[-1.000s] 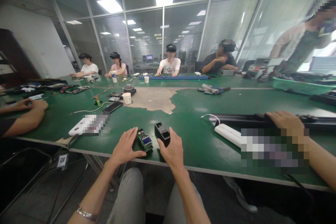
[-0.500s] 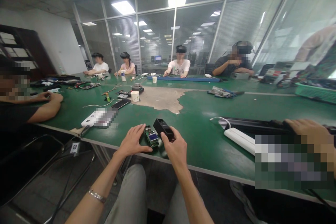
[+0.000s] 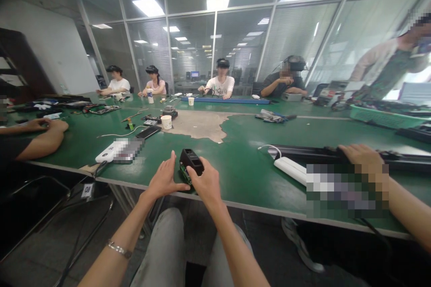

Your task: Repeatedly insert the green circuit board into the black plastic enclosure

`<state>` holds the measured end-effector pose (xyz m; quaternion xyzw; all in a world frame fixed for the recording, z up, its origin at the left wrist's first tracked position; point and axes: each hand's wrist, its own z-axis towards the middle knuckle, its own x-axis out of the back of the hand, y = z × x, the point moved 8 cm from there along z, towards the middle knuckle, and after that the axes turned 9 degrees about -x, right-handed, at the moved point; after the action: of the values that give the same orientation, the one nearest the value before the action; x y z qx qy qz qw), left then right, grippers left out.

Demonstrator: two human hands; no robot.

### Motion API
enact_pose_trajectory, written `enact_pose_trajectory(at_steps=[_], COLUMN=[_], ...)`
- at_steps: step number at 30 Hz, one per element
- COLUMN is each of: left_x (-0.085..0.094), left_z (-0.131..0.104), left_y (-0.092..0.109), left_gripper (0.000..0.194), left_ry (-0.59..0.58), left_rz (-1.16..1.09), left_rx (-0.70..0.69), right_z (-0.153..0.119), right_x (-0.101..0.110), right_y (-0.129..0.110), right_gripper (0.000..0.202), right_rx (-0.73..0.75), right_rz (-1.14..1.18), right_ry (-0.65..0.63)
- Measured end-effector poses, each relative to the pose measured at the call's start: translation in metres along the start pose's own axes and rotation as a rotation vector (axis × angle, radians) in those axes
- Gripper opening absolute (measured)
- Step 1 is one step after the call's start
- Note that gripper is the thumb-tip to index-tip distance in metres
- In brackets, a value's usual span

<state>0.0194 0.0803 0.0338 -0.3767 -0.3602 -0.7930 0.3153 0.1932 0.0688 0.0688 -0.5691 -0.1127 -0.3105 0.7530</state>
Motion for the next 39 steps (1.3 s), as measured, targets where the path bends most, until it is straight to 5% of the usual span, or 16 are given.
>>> enact_pose_trajectory(at_steps=[11,28,39], left_x=[0.0,0.003,0.001], left_z=[-0.001,-0.008,-0.006], left_y=[0.0,0.016,0.015], left_gripper=[0.14,0.125,0.126], left_ry=[-0.009,-0.021,-0.039], left_rz=[-0.062,-0.05,-0.041], left_rx=[-0.064,-0.165,-0.17], right_z=[-0.019,-0.056,-0.058], right_x=[-0.017,-0.024,-0.024], right_y=[-0.014,-0.015,-0.013], right_gripper=[0.046,0.06,0.051], right_rx=[0.131,0.072,0.049], right_rz=[-0.149,-0.384,-0.372], right_ry=[-0.042,0.092,0.094])
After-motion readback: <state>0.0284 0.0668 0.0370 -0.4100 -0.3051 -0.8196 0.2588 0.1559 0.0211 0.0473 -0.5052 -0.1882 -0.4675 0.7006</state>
